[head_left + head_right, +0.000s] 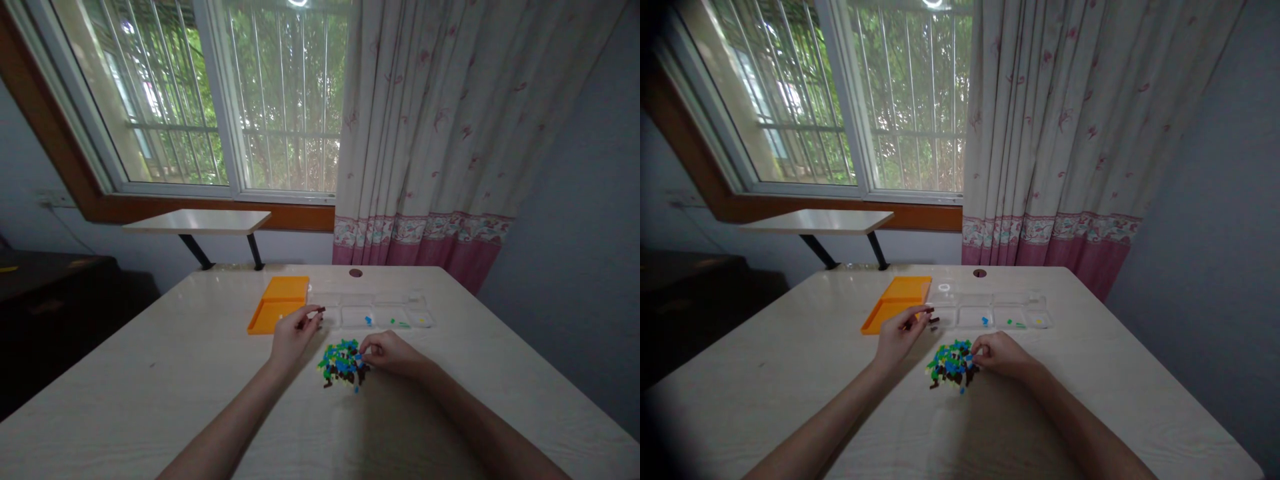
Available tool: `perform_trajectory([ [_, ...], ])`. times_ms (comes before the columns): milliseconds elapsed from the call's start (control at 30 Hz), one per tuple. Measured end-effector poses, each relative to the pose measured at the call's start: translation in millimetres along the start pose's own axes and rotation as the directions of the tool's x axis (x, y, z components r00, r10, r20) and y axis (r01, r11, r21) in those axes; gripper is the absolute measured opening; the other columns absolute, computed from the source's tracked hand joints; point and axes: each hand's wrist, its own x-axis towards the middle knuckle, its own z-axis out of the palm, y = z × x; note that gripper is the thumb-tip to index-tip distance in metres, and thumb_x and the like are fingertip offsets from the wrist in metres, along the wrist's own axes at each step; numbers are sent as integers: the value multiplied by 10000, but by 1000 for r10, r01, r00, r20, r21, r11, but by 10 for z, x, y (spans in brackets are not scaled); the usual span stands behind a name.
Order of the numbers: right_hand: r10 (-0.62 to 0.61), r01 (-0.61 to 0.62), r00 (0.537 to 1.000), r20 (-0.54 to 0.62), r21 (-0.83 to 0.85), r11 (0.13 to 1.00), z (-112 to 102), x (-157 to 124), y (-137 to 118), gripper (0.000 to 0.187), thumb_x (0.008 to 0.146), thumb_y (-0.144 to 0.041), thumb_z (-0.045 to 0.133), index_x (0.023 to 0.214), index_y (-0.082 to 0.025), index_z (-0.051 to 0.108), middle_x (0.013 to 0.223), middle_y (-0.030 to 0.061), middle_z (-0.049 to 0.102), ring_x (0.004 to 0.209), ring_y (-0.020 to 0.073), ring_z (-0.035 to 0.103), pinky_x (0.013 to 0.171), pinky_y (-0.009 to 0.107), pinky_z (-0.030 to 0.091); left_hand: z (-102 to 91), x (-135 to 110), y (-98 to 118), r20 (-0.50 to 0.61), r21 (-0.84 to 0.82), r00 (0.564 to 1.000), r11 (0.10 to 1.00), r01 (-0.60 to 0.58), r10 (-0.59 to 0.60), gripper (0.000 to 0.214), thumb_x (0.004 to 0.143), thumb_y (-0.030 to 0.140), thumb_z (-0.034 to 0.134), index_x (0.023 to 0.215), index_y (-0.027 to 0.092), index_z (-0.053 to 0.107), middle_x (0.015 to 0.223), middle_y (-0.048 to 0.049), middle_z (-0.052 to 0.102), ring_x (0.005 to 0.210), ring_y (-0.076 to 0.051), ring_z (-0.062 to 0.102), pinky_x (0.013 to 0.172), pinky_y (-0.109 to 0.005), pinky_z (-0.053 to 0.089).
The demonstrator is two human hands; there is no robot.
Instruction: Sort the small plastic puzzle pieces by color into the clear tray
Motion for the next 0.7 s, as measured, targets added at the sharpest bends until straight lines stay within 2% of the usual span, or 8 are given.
perform_trajectory([
  [100, 7, -7, 1000, 3, 4, 1000, -8, -12, -26, 205, 704, -240, 557, 872, -179, 656, 525, -32, 537, 461, 75, 445, 457, 159, 293, 0, 1, -31, 27, 16, 1000, 1000, 13, -14, 287, 772, 376, 497, 880, 161, 654, 449, 60, 409, 423, -66, 401, 447, -156, 310],
  [367, -19, 19, 1000, -15, -17, 1000, 21, -6, 15, 170, 704, -238, 562, 821, -182, 673, 548, -22, 557, 480, 77, 457, 475, 160, 303, -30, 19, -11, 89, 13, 996, 999, 30, -31, 308, 777, 392, 481, 887, 159, 649, 453, 50, 428, 436, -77, 417, 462, -165, 315],
  [700, -14, 14, 1000, 18, -4, 1000, -41, -25, -63, 203, 724, -249, 547, 877, -186, 665, 581, -15, 580, 500, 81, 467, 485, 164, 314, -49, 47, 19, 87, 56, 995, 998, 38, -43, 324, 776, 412, 477, 881, 155, 644, 458, 52, 412, 437, -75, 407, 454, -164, 296],
])
